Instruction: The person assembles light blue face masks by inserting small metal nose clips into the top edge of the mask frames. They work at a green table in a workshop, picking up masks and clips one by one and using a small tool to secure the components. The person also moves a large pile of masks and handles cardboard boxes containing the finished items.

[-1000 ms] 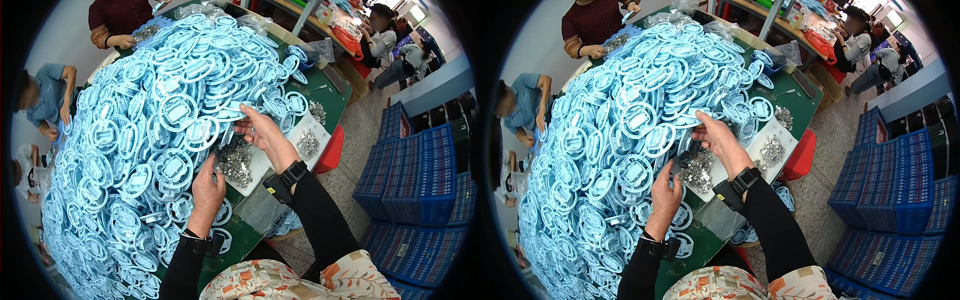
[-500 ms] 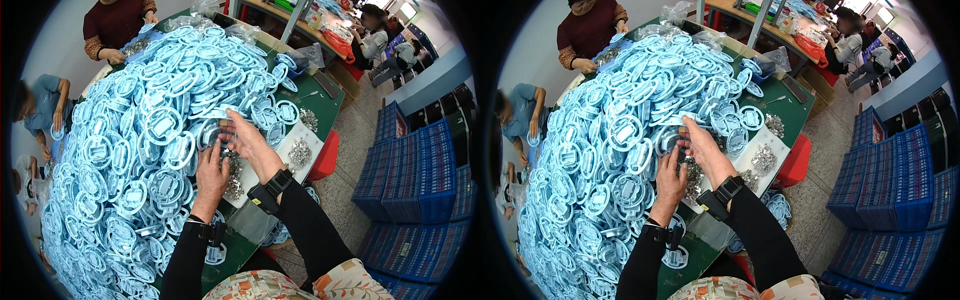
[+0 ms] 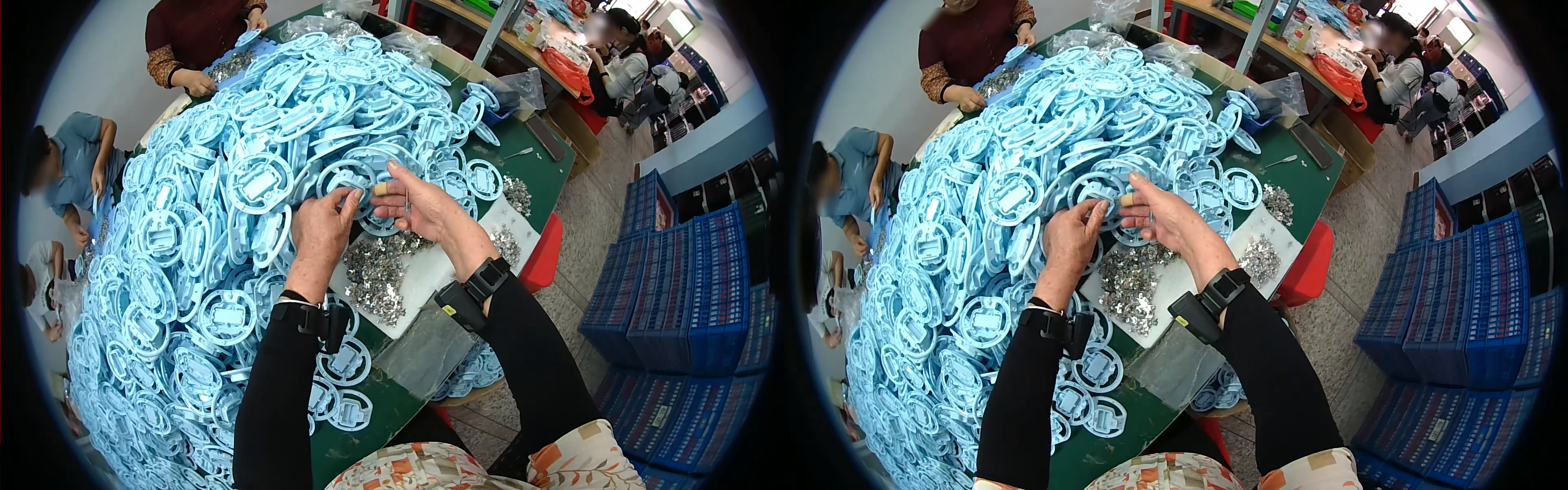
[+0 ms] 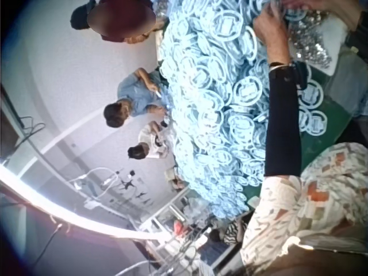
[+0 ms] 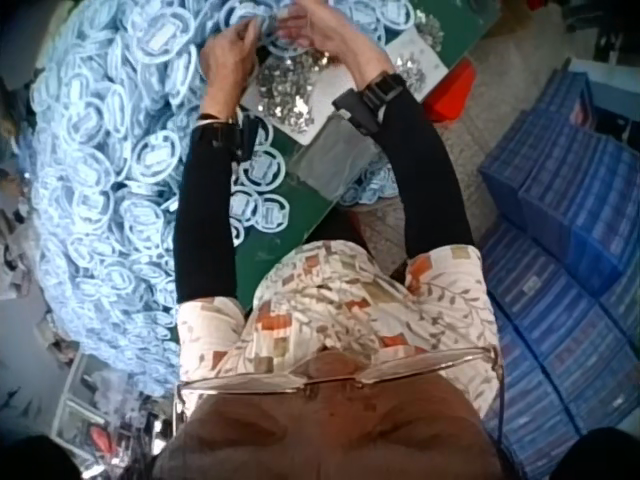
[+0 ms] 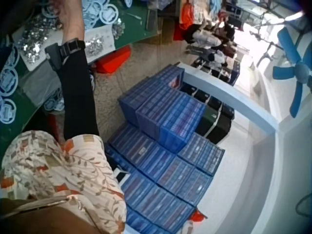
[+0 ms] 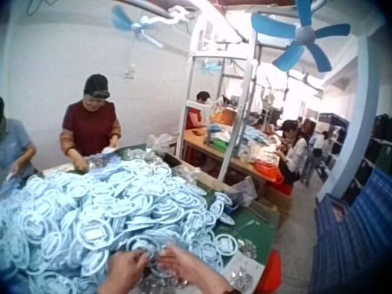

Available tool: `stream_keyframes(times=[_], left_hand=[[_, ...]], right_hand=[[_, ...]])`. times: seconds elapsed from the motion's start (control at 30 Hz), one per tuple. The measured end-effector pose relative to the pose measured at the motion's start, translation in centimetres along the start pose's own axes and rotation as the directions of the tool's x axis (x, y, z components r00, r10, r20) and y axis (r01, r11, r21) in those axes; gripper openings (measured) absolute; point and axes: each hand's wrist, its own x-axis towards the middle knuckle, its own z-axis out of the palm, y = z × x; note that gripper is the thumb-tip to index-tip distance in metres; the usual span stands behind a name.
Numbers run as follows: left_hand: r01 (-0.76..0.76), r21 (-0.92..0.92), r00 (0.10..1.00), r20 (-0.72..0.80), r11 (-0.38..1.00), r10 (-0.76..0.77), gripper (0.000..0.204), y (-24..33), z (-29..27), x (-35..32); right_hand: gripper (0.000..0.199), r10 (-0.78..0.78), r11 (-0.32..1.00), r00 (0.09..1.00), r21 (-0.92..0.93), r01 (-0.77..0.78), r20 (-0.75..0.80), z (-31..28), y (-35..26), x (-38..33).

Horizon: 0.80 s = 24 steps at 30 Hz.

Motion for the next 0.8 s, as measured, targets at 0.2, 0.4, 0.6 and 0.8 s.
stream_keyframes(times=[0.2, 0.4, 0.6, 0.8], left_hand=[[0.115, 0.082, 0.99, 0.076, 0.99, -0.121, 0.042, 0.1, -0.6, 3.1], [0.177, 0.102, 0.983, 0.021, 0.979, -0.18, 0.044, -0.4, -0.3, 5.7], [0.083, 0.124, 0.996, 0.028, 0.989, -0.088, 0.034, -0.6, 0.9, 5.9], [-0.177, 0.266, 0.983, 0.091, 0.947, 0.159, 0.069, -0.8, 0.0, 2.7]], right_hand=[[0.05, -0.059, 0.936, 0.997, -0.351, 0.039, -0.046, -2.5, 3.2, -4.1], [0.064, -0.54, 0.355, 0.762, -0.918, -0.177, -0.356, -5.0, 6.8, -10.3], [0.096, -0.573, 0.232, 0.713, -0.915, -0.331, -0.403, -6.1, 8.6, -7.0], [0.056, -0.751, 0.18, 0.6, -0.96, -0.216, -0.276, -6.8, 8.9, -3.6]])
